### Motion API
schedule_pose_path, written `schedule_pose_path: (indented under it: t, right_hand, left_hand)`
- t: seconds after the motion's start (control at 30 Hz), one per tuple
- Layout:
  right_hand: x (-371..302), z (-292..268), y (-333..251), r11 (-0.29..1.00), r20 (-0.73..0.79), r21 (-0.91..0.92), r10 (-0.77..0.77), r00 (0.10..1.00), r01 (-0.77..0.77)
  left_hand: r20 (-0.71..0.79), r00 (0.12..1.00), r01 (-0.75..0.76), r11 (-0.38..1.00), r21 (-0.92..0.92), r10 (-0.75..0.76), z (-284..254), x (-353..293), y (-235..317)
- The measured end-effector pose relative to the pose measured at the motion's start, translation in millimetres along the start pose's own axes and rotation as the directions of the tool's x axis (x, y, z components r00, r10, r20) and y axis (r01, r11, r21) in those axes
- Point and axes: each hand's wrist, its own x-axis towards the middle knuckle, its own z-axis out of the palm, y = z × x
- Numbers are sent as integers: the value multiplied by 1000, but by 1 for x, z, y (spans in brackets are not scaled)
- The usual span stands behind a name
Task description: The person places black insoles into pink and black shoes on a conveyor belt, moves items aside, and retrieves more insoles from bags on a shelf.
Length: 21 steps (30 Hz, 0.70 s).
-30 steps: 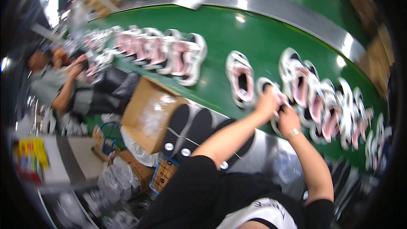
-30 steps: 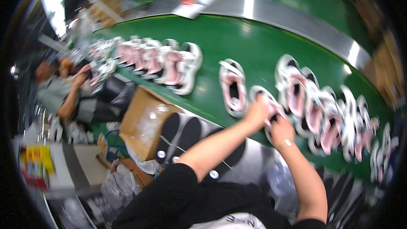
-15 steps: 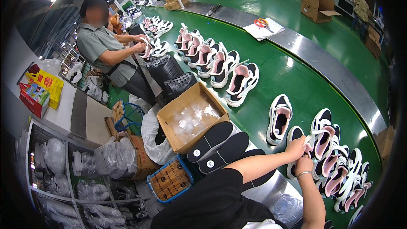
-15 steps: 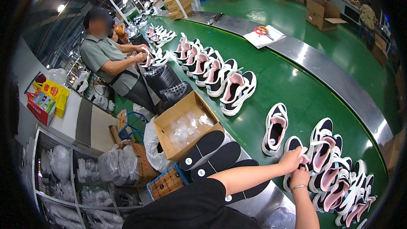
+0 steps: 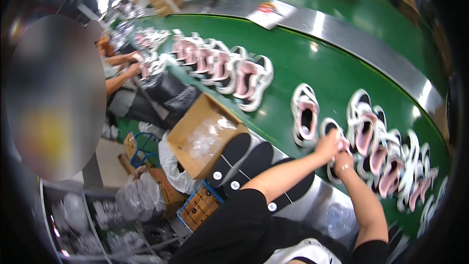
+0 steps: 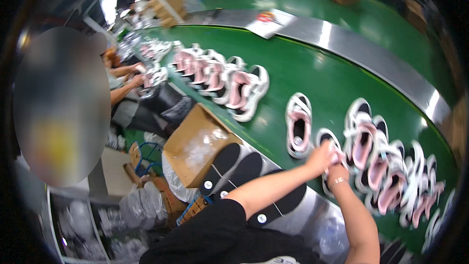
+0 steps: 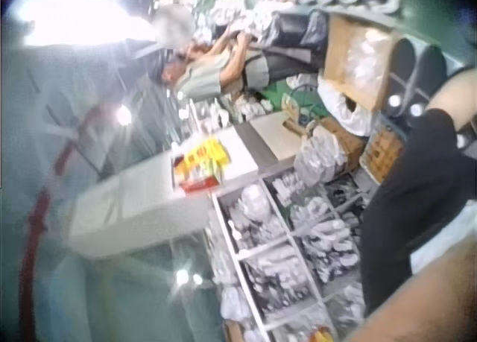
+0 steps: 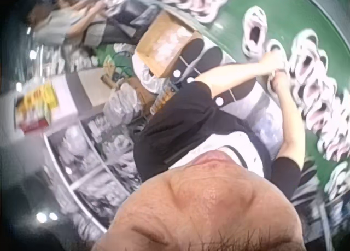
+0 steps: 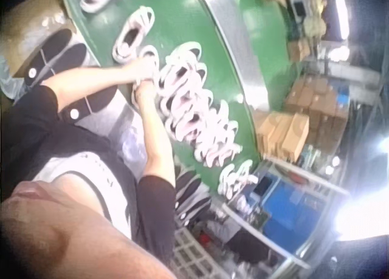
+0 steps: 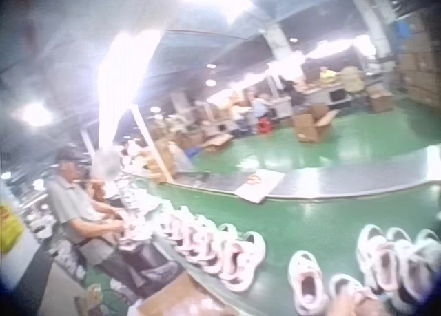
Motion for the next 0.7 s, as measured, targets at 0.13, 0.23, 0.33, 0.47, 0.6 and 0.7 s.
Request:
schedule_pose_path:
  t: [0.13, 0.23, 0.33, 0.47, 0.6, 0.7]
  right_hand:
    - [2, -7, -11, 970, 66, -96, -217, 974, 222]
    - [13, -17, -19, 962, 240, -117, -212, 947, 245]
    - [4, -30, -6, 943, 325, -169, -223, 919, 288]
    - [5, -10, -8, 998, 90, 57, -12, 996, 7]
    - [-12, -23, -10, 987, 39, -82, -133, 990, 136]
    - [-16, -17, -3, 951, -6, -145, -277, 961, 273]
  left_hand:
    - [147, 948, 266, 956, 120, -282, -33, 5, 15]
    - [-4, 1000, 20, 1000, 6, -20, -31, 4, -8]
    - [90, 995, 48, 998, 40, -52, -21, 11, 8]
    - [95, 995, 24, 995, 100, -34, -18, 6, 12]
    - [67, 997, 27, 996, 89, -33, -23, 5, 6]
    - [42, 999, 16, 993, 115, -21, -23, 2, 11]
